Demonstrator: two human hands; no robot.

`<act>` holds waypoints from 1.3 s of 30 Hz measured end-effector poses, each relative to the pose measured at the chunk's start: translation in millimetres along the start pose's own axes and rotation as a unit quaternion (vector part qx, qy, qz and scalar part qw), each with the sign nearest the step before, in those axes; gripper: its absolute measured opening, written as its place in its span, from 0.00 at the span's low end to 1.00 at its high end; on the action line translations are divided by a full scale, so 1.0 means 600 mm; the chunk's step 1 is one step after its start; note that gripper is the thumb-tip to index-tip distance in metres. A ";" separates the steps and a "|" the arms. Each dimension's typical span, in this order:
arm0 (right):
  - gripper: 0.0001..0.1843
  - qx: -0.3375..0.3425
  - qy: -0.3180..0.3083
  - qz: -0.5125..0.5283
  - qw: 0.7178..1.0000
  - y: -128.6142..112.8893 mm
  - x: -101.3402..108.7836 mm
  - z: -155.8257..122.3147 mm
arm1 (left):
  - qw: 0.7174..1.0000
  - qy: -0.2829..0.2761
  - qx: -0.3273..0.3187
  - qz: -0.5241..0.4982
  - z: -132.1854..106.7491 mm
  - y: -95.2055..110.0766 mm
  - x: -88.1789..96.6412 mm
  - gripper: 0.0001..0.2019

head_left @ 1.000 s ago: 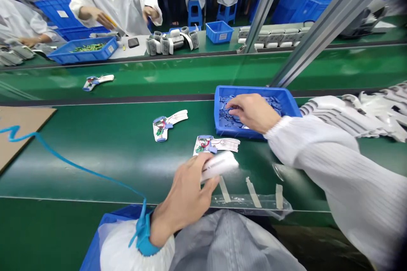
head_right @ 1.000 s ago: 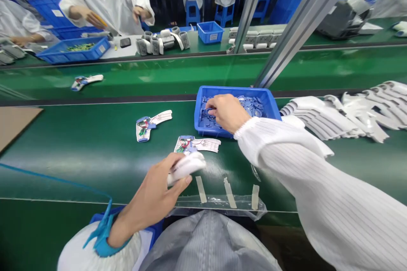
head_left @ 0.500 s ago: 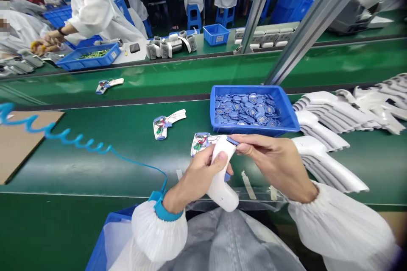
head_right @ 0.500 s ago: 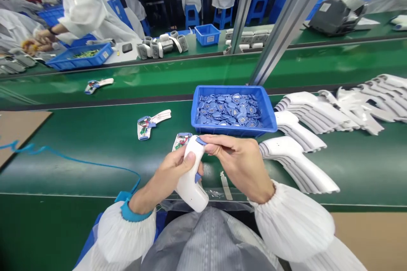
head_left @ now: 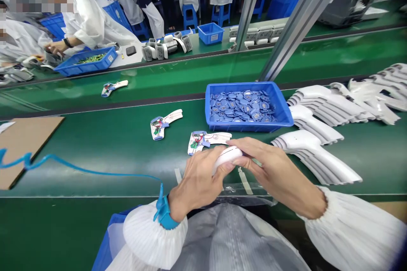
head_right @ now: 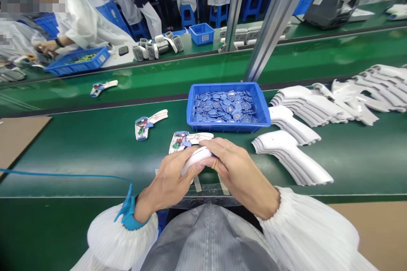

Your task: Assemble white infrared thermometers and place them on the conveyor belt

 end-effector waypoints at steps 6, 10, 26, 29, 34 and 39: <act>0.09 0.034 0.045 -0.093 0.994 -0.001 -0.014 -0.038 | 0.988 0.010 -0.046 0.145 0.006 0.014 -0.011 0.16; 0.09 0.022 0.031 -0.124 0.992 0.009 -0.018 -0.058 | 0.979 0.010 -0.089 0.185 0.008 0.023 -0.022 0.15; 0.11 -0.081 0.046 -0.062 0.994 0.003 -0.061 -0.110 | 0.952 0.254 0.106 0.134 0.011 -0.024 -0.026 0.26; 0.17 -0.212 -0.031 0.087 0.973 0.010 -0.076 -0.098 | 0.976 0.190 0.097 0.053 -0.006 -0.024 0.004 0.23; 0.29 -0.537 -0.110 0.407 0.731 0.029 -0.115 -0.120 | 0.944 0.295 0.123 -0.081 -0.076 -0.040 0.022 0.18; 0.27 -0.346 -0.148 0.186 0.908 0.035 -0.133 -0.121 | 0.892 0.353 0.258 -0.112 -0.077 -0.088 -0.028 0.27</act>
Point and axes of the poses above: each hand's wrist, its own z-axis towards the middle knuckle, its own x-axis out of the back of the hand, y = z × x, the point moved 5 cm from there along z, towards the middle knuckle, and after that the axes turned 13 degrees about z, right-handed, at the moved point
